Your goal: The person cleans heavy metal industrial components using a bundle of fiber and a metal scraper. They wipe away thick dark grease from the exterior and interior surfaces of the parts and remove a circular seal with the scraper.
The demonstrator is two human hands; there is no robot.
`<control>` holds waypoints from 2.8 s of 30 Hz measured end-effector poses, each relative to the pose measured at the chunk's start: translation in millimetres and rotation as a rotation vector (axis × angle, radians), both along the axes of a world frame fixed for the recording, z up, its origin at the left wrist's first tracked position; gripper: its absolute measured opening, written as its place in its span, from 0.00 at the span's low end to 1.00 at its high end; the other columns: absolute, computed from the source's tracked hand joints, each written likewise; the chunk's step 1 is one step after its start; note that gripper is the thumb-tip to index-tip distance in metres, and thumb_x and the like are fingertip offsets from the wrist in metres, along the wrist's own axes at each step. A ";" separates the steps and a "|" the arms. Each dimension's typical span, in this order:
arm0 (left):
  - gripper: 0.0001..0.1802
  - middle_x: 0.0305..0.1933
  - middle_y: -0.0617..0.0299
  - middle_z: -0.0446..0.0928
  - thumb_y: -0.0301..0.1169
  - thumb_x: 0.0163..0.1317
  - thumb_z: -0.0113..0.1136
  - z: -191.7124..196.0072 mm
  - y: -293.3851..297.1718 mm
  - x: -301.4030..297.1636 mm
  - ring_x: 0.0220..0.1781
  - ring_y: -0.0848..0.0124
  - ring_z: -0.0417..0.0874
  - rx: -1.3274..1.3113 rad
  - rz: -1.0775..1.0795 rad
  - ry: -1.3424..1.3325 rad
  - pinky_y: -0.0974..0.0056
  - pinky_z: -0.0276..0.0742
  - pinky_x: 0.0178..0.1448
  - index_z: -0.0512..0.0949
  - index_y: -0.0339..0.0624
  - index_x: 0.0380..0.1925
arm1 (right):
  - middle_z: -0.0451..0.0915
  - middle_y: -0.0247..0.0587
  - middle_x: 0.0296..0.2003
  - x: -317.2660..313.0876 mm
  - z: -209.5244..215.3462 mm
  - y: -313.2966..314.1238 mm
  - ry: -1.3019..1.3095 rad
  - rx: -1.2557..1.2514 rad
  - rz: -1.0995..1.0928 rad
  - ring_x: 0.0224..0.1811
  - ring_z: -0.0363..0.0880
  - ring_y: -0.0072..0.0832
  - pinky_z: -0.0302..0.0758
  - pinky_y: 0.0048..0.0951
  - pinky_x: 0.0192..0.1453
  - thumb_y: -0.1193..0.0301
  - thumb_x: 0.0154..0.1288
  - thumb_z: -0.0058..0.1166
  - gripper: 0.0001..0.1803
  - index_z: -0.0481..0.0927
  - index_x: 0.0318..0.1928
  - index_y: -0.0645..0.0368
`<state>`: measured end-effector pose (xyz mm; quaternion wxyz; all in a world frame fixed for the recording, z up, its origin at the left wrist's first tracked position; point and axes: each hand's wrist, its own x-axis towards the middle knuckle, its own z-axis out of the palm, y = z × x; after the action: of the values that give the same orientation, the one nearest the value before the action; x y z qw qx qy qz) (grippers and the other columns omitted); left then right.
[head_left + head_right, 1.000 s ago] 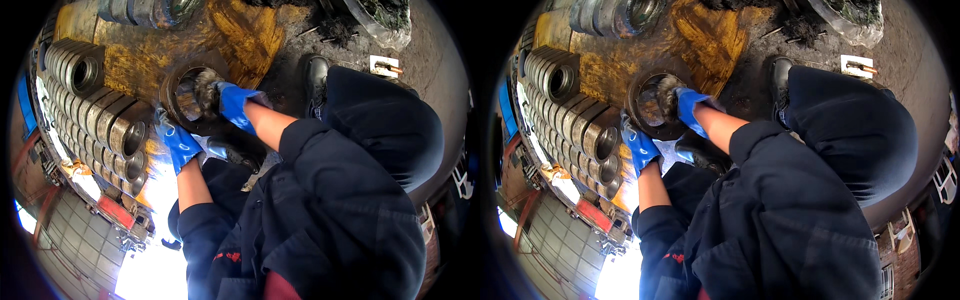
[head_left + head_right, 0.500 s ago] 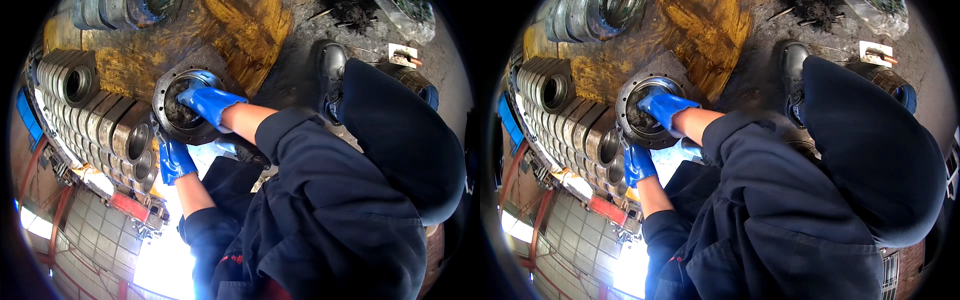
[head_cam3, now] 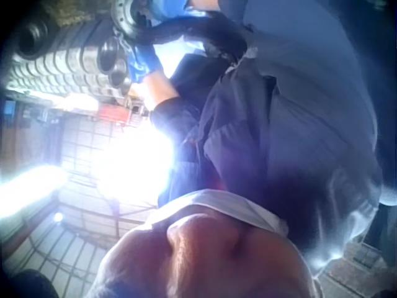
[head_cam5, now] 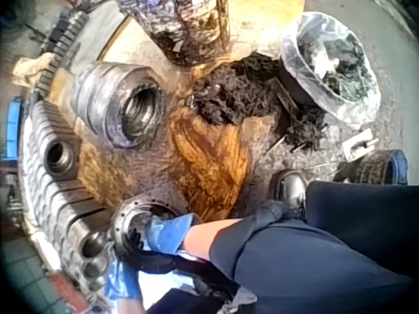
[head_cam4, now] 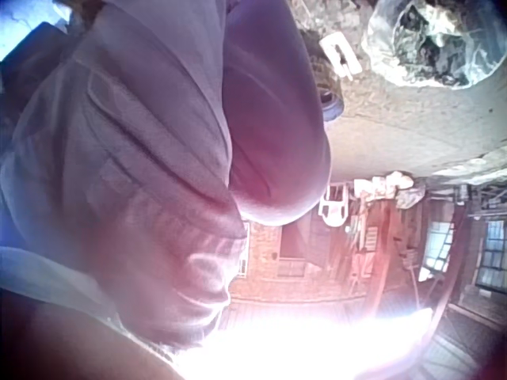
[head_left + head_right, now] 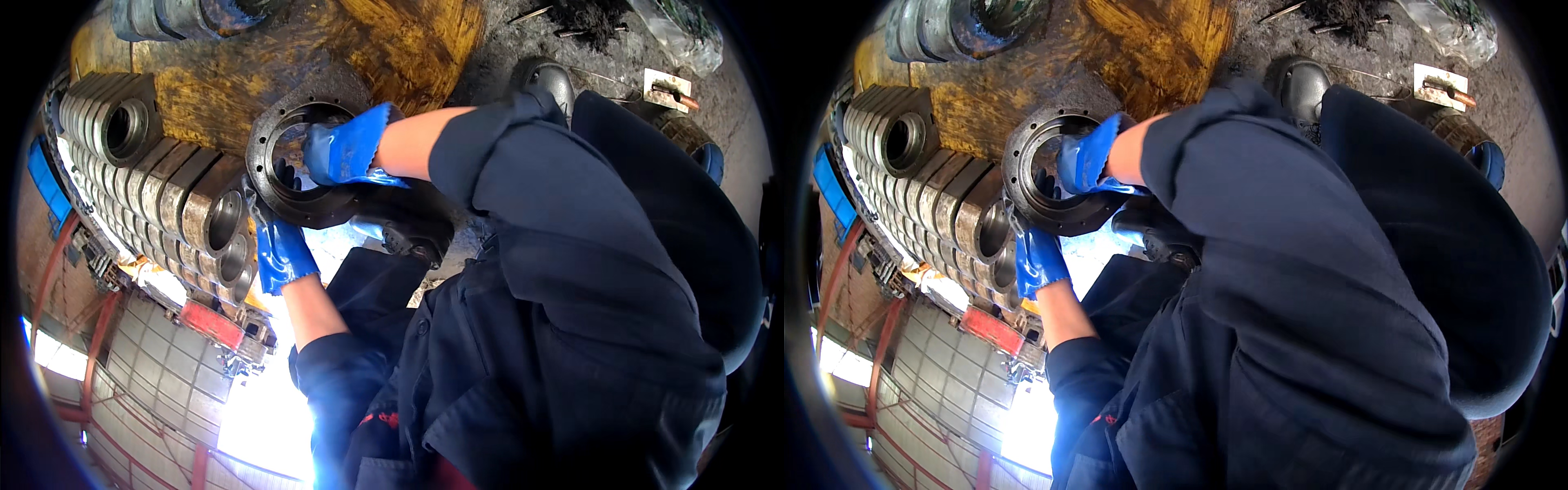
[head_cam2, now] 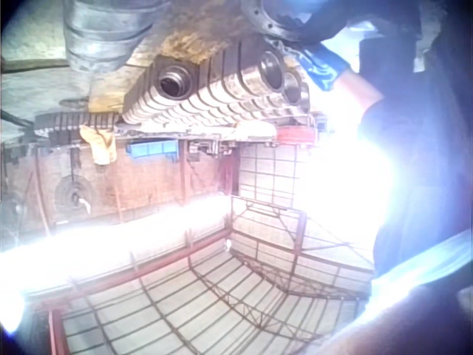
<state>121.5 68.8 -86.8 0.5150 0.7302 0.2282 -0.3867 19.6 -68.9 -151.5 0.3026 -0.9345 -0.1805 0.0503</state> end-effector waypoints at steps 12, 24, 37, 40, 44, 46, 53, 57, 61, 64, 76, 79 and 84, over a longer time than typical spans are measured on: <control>0.40 0.64 0.55 0.68 0.67 0.62 0.35 16.0 -32.9 -14.8 0.65 0.55 0.66 0.035 -0.097 -0.107 0.48 0.55 0.68 0.63 0.55 0.66 | 0.78 0.41 0.52 25.5 -59.2 39.4 0.959 2.138 -1.301 0.52 0.76 0.31 0.69 0.33 0.60 0.63 0.71 0.34 0.21 0.77 0.53 0.56; 0.40 0.63 0.55 0.69 0.67 0.62 0.35 34.3 -11.1 -25.5 0.64 0.55 0.67 0.076 -0.050 -0.172 0.48 0.57 0.67 0.63 0.56 0.65 | 0.82 0.44 0.36 15.5 -1.9 2.8 0.672 0.902 -0.619 0.38 0.80 0.37 0.75 0.37 0.41 0.67 0.59 0.47 0.11 0.82 0.34 0.57; 0.39 0.61 0.56 0.70 0.67 0.61 0.36 26.6 -24.6 -26.8 0.63 0.56 0.68 0.076 -0.086 -0.174 0.49 0.58 0.66 0.64 0.57 0.65 | 0.83 0.45 0.34 -10.2 19.2 -0.2 0.278 0.680 -0.610 0.36 0.81 0.39 0.77 0.35 0.40 0.67 0.56 0.55 0.12 0.83 0.39 0.59; 0.39 0.61 0.56 0.70 0.67 0.61 0.36 27.1 -22.4 -26.2 0.62 0.56 0.68 0.079 -0.079 -0.182 0.49 0.58 0.66 0.64 0.57 0.65 | 0.83 0.44 0.35 -22.4 35.5 8.6 0.641 1.633 -1.364 0.37 0.81 0.38 0.77 0.36 0.41 0.63 0.58 0.58 0.16 0.82 0.42 0.61; 0.39 0.61 0.57 0.70 0.67 0.61 0.37 31.6 -26.9 -30.6 0.62 0.56 0.68 0.084 -0.095 -0.180 0.50 0.59 0.65 0.64 0.57 0.65 | 0.83 0.41 0.33 -6.4 15.4 25.1 0.627 1.807 -1.443 0.34 0.81 0.34 0.77 0.34 0.38 0.65 0.54 0.58 0.14 0.83 0.40 0.56; 0.39 0.61 0.57 0.71 0.67 0.61 0.37 32.8 -29.5 -31.9 0.62 0.57 0.68 0.088 -0.097 -0.182 0.50 0.59 0.65 0.64 0.57 0.65 | 0.83 0.40 0.32 2.0 7.2 29.8 0.652 1.685 -1.245 0.33 0.81 0.32 0.76 0.33 0.37 0.66 0.52 0.58 0.13 0.83 0.40 0.54; 0.39 0.60 0.57 0.71 0.68 0.61 0.37 29.1 -30.9 -33.5 0.61 0.57 0.69 0.093 -0.075 -0.188 0.50 0.60 0.64 0.64 0.58 0.65 | 0.83 0.41 0.32 -1.0 9.2 -5.8 0.532 0.955 -0.162 0.33 0.81 0.35 0.76 0.34 0.37 0.71 0.53 0.56 0.09 0.84 0.35 0.56; 0.39 0.60 0.57 0.71 0.68 0.61 0.37 25.6 -23.8 -28.3 0.61 0.57 0.69 0.120 -0.053 -0.170 0.50 0.60 0.64 0.64 0.58 0.65 | 0.80 0.40 0.26 -16.8 3.5 -14.3 -0.105 0.154 -0.022 0.31 0.79 0.37 0.75 0.38 0.38 0.70 0.53 0.55 0.04 0.81 0.27 0.54; 0.38 0.59 0.57 0.72 0.66 0.62 0.38 24.7 -25.5 -26.3 0.60 0.59 0.70 0.063 -0.035 -0.156 0.52 0.62 0.63 0.65 0.56 0.64 | 0.78 0.38 0.28 -17.8 9.3 -19.9 -0.234 0.151 -0.221 0.31 0.79 0.39 0.75 0.40 0.38 0.68 0.55 0.52 0.04 0.78 0.28 0.52; 0.36 0.59 0.57 0.72 0.63 0.63 0.38 36.9 -37.0 -43.0 0.60 0.60 0.70 0.036 -0.082 -0.214 0.53 0.62 0.62 0.65 0.54 0.63 | 0.77 0.37 0.33 -4.6 -5.1 -5.8 -0.159 0.490 -0.566 0.35 0.78 0.39 0.74 0.40 0.39 0.66 0.60 0.50 0.04 0.74 0.34 0.51; 0.30 0.57 0.57 0.72 0.53 0.68 0.38 73.0 -59.0 -82.1 0.58 0.64 0.71 0.021 -0.327 -0.472 0.59 0.65 0.61 0.67 0.46 0.60 | 0.81 0.41 0.39 -31.3 -16.7 -7.4 0.140 0.163 -0.728 0.42 0.80 0.41 0.76 0.38 0.42 0.66 0.58 0.51 0.13 0.81 0.43 0.52; 0.28 0.57 0.56 0.72 0.51 0.69 0.38 83.4 -57.5 -90.5 0.57 0.65 0.71 0.054 -0.415 -0.535 0.61 0.66 0.61 0.68 0.44 0.60 | 0.79 0.44 0.43 -39.0 12.1 -8.1 0.420 0.219 -0.439 0.47 0.79 0.40 0.77 0.35 0.46 0.64 0.59 0.52 0.13 0.81 0.44 0.48; 0.26 0.56 0.56 0.72 0.47 0.71 0.39 92.0 -66.0 -97.2 0.56 0.67 0.72 0.086 -0.554 -0.608 0.64 0.67 0.60 0.68 0.41 0.59 | 0.81 0.46 0.42 -52.3 13.2 -12.5 0.151 0.559 -0.251 0.44 0.81 0.39 0.76 0.34 0.48 0.68 0.58 0.52 0.14 0.82 0.45 0.52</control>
<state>24.4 2.8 5.2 0.4043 0.8658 -0.1236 -0.2677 -32.8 -81.4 -138.3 0.5643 -0.8236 -0.0477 0.0302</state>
